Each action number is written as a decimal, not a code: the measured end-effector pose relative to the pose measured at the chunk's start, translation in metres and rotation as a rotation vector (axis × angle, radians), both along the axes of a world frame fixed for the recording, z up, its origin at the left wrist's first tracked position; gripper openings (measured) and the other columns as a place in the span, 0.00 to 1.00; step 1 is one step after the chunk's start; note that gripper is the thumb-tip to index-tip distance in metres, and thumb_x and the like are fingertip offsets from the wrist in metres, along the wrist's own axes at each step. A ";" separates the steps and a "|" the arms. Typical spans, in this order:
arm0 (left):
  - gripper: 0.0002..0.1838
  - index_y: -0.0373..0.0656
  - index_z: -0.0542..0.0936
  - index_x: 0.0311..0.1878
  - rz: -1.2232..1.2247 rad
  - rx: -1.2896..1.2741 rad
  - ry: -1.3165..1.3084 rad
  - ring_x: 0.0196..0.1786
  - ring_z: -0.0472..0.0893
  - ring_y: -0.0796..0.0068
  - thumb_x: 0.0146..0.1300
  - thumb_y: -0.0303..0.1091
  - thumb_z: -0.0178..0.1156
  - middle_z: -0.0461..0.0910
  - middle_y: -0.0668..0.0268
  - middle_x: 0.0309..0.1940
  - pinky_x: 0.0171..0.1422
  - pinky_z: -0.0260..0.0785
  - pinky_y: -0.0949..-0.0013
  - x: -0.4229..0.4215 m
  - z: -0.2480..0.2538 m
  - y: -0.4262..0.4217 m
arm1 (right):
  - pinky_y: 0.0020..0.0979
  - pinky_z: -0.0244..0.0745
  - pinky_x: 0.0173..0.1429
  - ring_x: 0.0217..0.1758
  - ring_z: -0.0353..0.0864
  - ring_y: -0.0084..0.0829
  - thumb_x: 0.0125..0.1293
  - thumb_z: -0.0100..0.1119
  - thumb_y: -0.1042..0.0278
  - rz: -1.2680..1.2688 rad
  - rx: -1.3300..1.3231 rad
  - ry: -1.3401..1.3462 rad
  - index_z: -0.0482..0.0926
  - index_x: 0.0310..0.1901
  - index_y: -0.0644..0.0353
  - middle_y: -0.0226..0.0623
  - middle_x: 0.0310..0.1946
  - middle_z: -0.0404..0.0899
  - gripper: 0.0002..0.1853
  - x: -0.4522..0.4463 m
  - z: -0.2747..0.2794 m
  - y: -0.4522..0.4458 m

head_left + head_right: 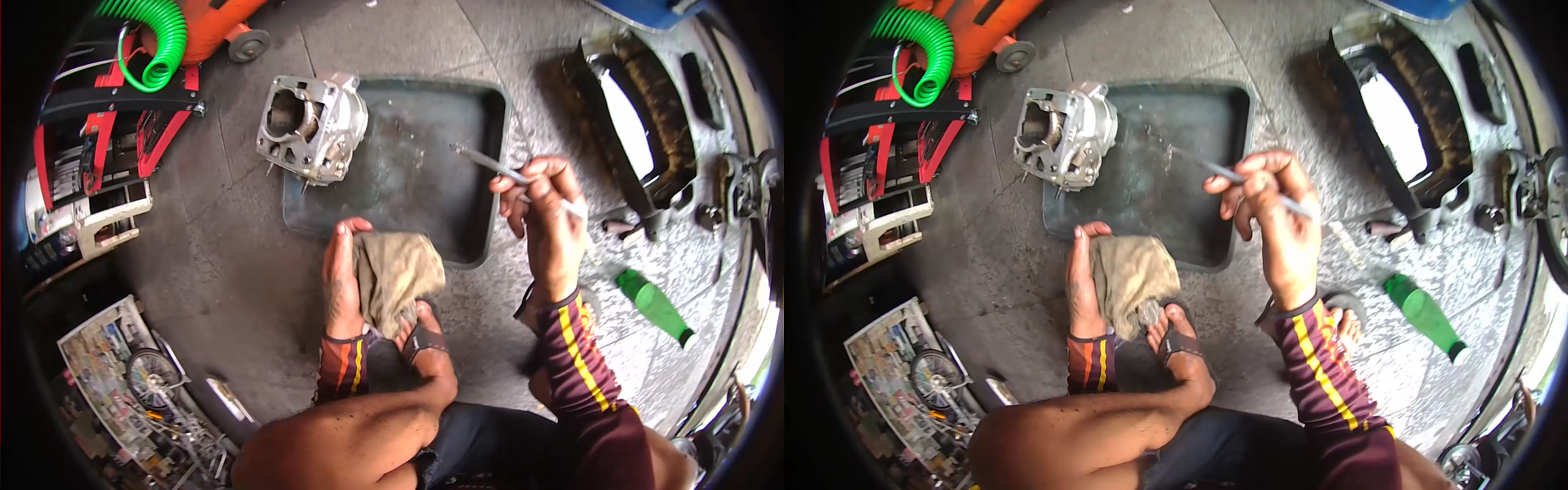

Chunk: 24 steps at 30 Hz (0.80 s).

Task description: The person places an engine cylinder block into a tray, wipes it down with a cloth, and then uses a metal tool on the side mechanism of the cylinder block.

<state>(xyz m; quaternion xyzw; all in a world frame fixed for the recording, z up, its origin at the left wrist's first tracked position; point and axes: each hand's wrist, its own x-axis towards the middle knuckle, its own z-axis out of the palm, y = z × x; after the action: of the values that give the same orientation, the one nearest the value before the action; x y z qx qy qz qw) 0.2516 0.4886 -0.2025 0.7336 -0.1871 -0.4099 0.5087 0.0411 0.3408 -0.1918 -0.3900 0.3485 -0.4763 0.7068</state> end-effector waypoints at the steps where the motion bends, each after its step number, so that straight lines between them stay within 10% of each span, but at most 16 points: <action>1: 0.24 0.40 0.78 0.44 0.045 -0.013 0.081 0.49 0.72 0.78 0.82 0.50 0.39 0.76 0.69 0.43 0.61 0.62 0.71 -0.003 -0.001 0.002 | 0.18 0.68 0.30 0.30 0.76 0.19 0.74 0.55 0.69 0.049 -0.025 -0.035 0.73 0.48 0.65 0.48 0.41 0.85 0.08 -0.003 0.006 0.002; 10: 0.26 0.43 0.76 0.46 0.274 -0.232 0.408 0.43 0.82 0.71 0.79 0.56 0.41 0.80 0.65 0.39 0.53 0.77 0.66 0.010 0.022 0.000 | 0.19 0.72 0.38 0.34 0.79 0.19 0.69 0.61 0.77 0.123 -0.026 0.180 0.79 0.47 0.65 0.42 0.42 0.85 0.08 -0.002 0.043 0.017; 17: 0.10 0.39 0.78 0.41 -0.642 -0.126 0.316 0.41 0.78 0.75 0.74 0.35 0.54 0.78 0.67 0.33 0.49 0.70 0.69 -0.110 -0.030 0.049 | 0.18 0.55 0.22 0.20 0.65 0.12 0.79 0.49 0.57 -0.094 -0.140 0.541 0.78 0.45 0.58 0.23 0.22 0.71 0.13 -0.036 0.002 -0.021; 20: 0.18 0.39 0.77 0.40 -0.915 -0.024 0.066 0.31 0.78 0.60 0.76 0.47 0.52 0.78 0.57 0.28 0.41 0.69 0.62 -0.127 -0.023 0.040 | 0.19 0.49 0.22 0.20 0.60 0.10 0.77 0.54 0.50 -0.249 -0.052 0.611 0.79 0.36 0.55 0.18 0.22 0.69 0.18 -0.052 -0.016 -0.024; 24: 0.22 0.38 0.81 0.46 -0.975 -0.086 0.071 0.44 0.80 0.51 0.75 0.50 0.51 0.82 0.52 0.40 0.51 0.71 0.55 -0.142 -0.051 0.060 | 0.25 0.57 0.25 0.21 0.63 0.16 0.77 0.53 0.50 -0.031 -0.178 0.984 0.77 0.26 0.62 0.24 0.17 0.70 0.25 -0.055 -0.011 -0.023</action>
<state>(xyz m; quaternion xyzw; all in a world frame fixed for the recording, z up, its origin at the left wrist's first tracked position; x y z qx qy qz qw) 0.1100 0.5484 -0.2534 0.5245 -0.5079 -0.6171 0.2934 -0.0138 0.3173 -0.2031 -0.6220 0.6043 -0.2743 0.4156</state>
